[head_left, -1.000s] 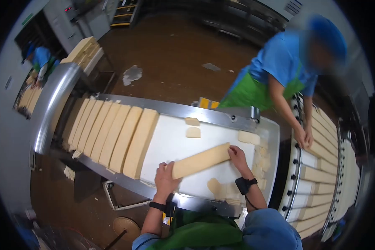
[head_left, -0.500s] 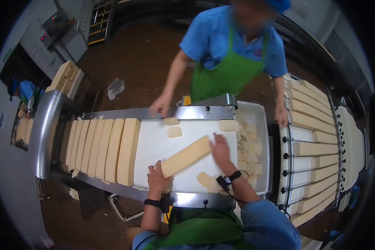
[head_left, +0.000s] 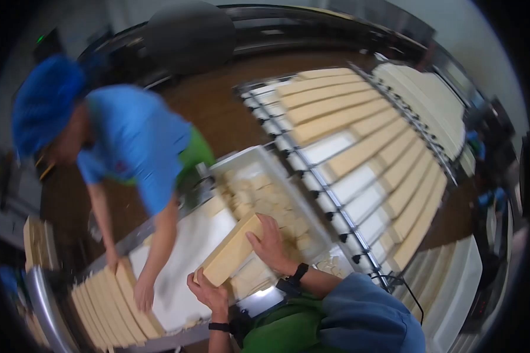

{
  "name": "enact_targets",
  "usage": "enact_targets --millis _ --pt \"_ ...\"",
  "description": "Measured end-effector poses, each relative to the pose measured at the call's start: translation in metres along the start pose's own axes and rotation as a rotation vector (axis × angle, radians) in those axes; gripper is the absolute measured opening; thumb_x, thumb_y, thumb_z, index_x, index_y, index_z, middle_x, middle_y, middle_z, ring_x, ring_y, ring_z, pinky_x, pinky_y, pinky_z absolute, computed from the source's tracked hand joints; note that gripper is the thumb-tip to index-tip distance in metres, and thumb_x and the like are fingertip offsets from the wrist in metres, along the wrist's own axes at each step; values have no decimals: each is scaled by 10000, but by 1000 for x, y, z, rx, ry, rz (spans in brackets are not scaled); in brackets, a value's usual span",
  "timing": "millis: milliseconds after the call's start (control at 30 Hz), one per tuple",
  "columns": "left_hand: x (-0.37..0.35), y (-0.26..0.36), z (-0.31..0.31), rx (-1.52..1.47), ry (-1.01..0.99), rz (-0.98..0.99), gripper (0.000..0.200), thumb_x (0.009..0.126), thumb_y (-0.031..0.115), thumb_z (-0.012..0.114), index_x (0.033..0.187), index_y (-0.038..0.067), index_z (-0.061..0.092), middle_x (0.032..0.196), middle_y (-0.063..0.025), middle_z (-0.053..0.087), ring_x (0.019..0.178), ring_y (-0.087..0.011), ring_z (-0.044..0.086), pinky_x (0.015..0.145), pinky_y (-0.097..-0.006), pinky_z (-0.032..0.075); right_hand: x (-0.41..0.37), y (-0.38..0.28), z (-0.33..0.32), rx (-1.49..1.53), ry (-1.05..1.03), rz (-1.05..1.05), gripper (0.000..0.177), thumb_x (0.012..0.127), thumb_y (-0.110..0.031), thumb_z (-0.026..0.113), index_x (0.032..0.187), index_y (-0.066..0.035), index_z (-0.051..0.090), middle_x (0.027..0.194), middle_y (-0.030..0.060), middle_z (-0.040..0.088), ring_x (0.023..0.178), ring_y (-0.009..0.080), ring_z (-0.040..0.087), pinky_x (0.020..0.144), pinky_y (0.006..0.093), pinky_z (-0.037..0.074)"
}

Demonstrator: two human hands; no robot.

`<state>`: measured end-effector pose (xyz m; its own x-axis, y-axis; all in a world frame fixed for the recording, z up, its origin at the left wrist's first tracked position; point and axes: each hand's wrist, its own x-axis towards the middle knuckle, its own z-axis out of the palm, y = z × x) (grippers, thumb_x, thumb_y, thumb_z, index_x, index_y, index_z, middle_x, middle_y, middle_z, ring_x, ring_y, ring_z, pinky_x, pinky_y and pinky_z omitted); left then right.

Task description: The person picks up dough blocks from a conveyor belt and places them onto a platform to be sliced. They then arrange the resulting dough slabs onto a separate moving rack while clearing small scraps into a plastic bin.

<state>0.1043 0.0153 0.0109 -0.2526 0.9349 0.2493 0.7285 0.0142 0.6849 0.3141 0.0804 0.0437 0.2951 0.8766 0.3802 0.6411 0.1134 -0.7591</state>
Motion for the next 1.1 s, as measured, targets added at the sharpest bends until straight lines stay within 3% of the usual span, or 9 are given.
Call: enact_targets --millis 167,300,400,500,533,600,700,900,1100 --pt "12 110 86 -135 -71 285 646 674 57 662 1302 86 515 1286 -229 409 1206 -430 431 1022 -472 380 48 66 -122 -194 367 -16 502 815 -179 710 1237 16 523 1129 223 572 1058 410 552 951 456 440" --pt "10 213 130 -10 -267 415 673 679 53 686 1326 95 506 1281 -231 407 1192 -434 425 986 -489 396 81 141 -207 -98 517 134 422 861 -207 683 1195 19 561 1064 204 606 1010 402 591 886 447 481" --pt "3 276 154 43 -436 437 706 688 100 745 1346 96 489 1266 -233 411 1126 -445 443 922 -506 427 101 201 -251 -232 493 301 420 897 -274 652 1193 13 574 1078 198 634 999 399 615 889 447 486" --pt "-1 314 177 63 -568 457 757 697 162 794 1372 86 460 1237 -231 417 1039 -443 479 855 -511 450 117 258 -274 -375 406 299 502 904 -399 619 1205 0 578 1087 211 656 1010 392 628 882 476 481" --pt "0 325 183 78 -627 453 777 700 180 804 1383 82 448 1230 -231 418 1016 -442 489 837 -512 454 122 266 -281 -455 289 369 544 898 -440 608 1213 2 574 1083 218 661 1010 385 633 892 486 466" --pt "4 342 194 100 -698 461 801 709 203 811 1400 72 429 1215 -229 420 984 -439 507 819 -510 459 133 282 -292 -609 47 502 629 888 -521 586 1228 7 565 1074 230 671 1010 371 644 912 507 436" --pt "4 354 207 112 -729 494 808 727 223 800 1416 60 410 1210 -231 418 963 -436 522 817 -505 460 145 283 -300 -748 -83 604 732 872 -600 559 1247 28 542 1040 235 681 1000 356 656 957 532 373" --pt "2 359 210 118 -755 498 806 767 253 775 1435 35 380 1277 -261 380 985 -448 524 848 -506 459 153 274 -311 -726 -153 687 790 867 -634 553 1282 38 523 1096 238 663 1069 357 627 1018 565 308" --pt "0 363 225 -109 -767 386 820 811 176 734 1484 43 286 1341 -273 338 1124 -472 484 908 -502 453 141 269 -306 -920 182 447 694 878 -514 614 1335 -2 516 1333 269 503 1333 374 404 1087 640 207"
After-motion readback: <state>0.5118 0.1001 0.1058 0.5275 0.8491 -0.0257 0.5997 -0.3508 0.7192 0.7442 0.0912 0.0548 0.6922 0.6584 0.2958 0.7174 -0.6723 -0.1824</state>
